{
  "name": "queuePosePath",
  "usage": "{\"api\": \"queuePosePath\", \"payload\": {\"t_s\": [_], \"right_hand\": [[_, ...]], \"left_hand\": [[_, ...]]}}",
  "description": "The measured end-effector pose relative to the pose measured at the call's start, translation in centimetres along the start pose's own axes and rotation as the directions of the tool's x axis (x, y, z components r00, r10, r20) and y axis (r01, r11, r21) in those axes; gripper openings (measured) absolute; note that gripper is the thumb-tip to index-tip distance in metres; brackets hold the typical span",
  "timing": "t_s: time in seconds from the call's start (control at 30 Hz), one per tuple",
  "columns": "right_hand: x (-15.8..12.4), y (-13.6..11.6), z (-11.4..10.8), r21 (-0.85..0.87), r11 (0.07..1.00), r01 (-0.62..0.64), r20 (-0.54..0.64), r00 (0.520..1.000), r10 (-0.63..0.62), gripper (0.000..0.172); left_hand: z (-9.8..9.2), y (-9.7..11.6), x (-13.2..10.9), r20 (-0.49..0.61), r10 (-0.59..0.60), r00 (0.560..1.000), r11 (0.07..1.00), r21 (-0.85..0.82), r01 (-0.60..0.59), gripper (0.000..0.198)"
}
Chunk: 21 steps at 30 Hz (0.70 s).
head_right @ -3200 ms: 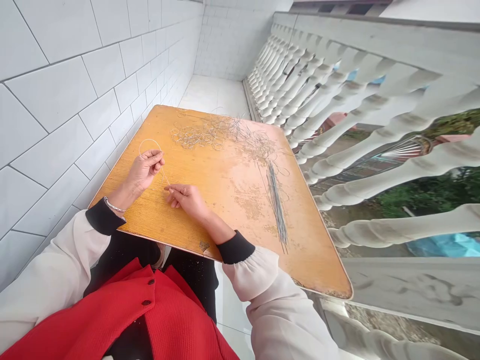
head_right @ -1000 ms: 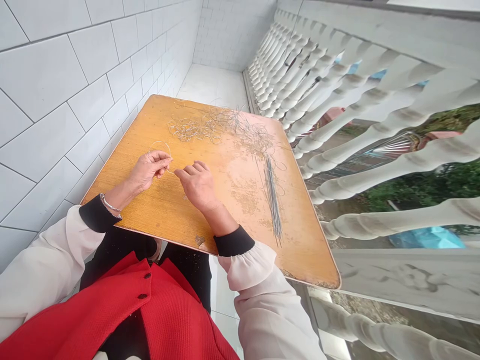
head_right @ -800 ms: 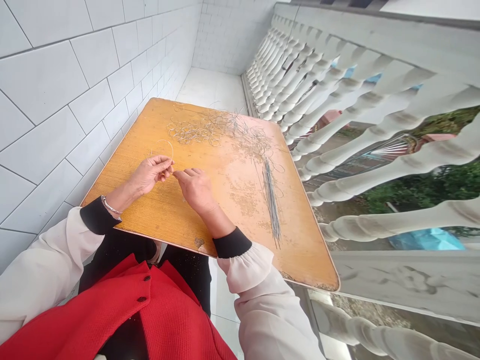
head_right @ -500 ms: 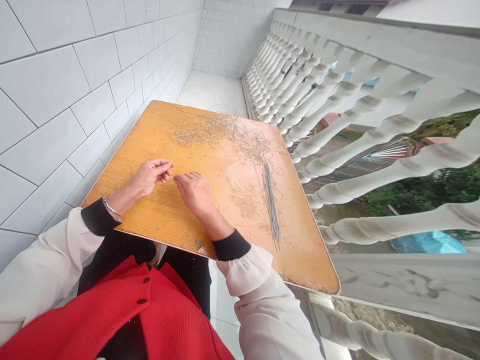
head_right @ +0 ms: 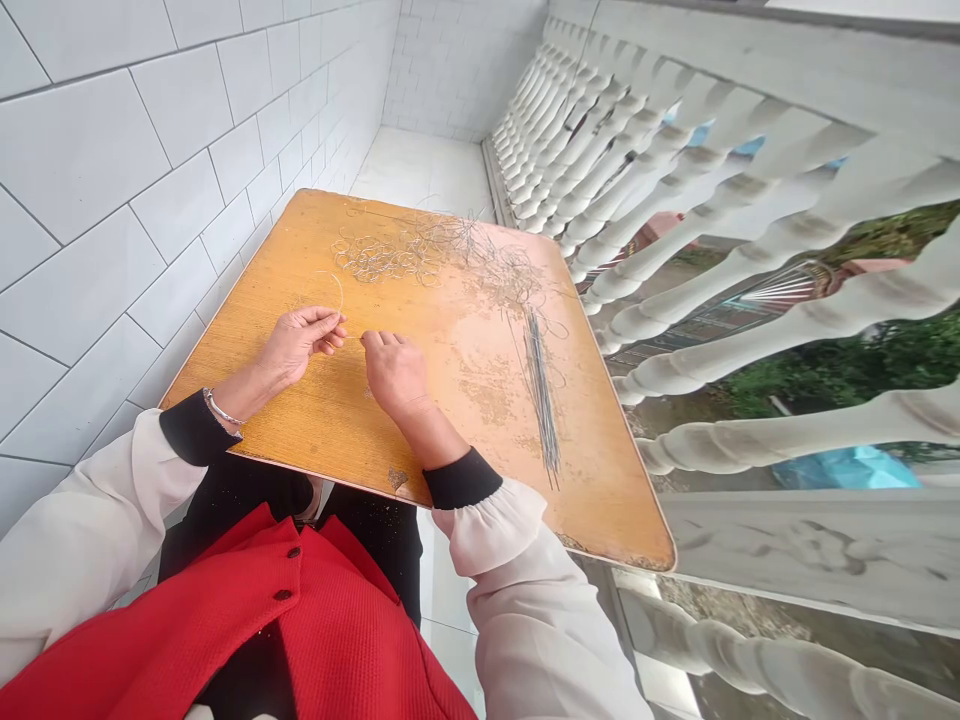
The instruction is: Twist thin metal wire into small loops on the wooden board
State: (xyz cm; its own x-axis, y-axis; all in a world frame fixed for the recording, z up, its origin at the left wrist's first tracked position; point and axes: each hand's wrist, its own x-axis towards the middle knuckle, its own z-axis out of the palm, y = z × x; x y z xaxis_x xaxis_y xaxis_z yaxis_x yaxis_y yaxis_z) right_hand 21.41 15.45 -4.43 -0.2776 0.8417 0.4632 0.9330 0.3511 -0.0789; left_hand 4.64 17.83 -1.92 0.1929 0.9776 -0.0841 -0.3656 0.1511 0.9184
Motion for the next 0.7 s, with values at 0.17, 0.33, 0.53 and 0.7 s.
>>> {"api": "queuePosePath", "payload": {"t_s": [0.17,0.33,0.53,0.7], "right_hand": [[0.2,-0.8,0.1,0.159,0.955,-0.249,0.067,0.968,0.241,0.024],[0.7,-2.0,0.3,0.660,0.555,-0.507,0.276,0.850,0.449,0.014],[0.5,-2.3,0.9,0.819,0.027,-0.574,0.530,0.773,0.348,0.014],[0.3,-1.6,0.2,0.850,0.250,-0.463,0.397,0.876,0.275,0.031]], "left_hand": [[0.3,-0.3,0.2,0.010,0.014,1.000,1.000,0.000,-0.014,0.011],[0.7,-0.4,0.4,0.013,0.016,1.000,1.000,0.004,-0.016,0.010],[0.4,-0.2,0.7,-0.004,0.040,0.999,0.999,0.009,-0.040,0.012],[0.0,0.3,1.0,0.026,0.029,0.999,0.999,0.025,-0.029,0.010]]}}
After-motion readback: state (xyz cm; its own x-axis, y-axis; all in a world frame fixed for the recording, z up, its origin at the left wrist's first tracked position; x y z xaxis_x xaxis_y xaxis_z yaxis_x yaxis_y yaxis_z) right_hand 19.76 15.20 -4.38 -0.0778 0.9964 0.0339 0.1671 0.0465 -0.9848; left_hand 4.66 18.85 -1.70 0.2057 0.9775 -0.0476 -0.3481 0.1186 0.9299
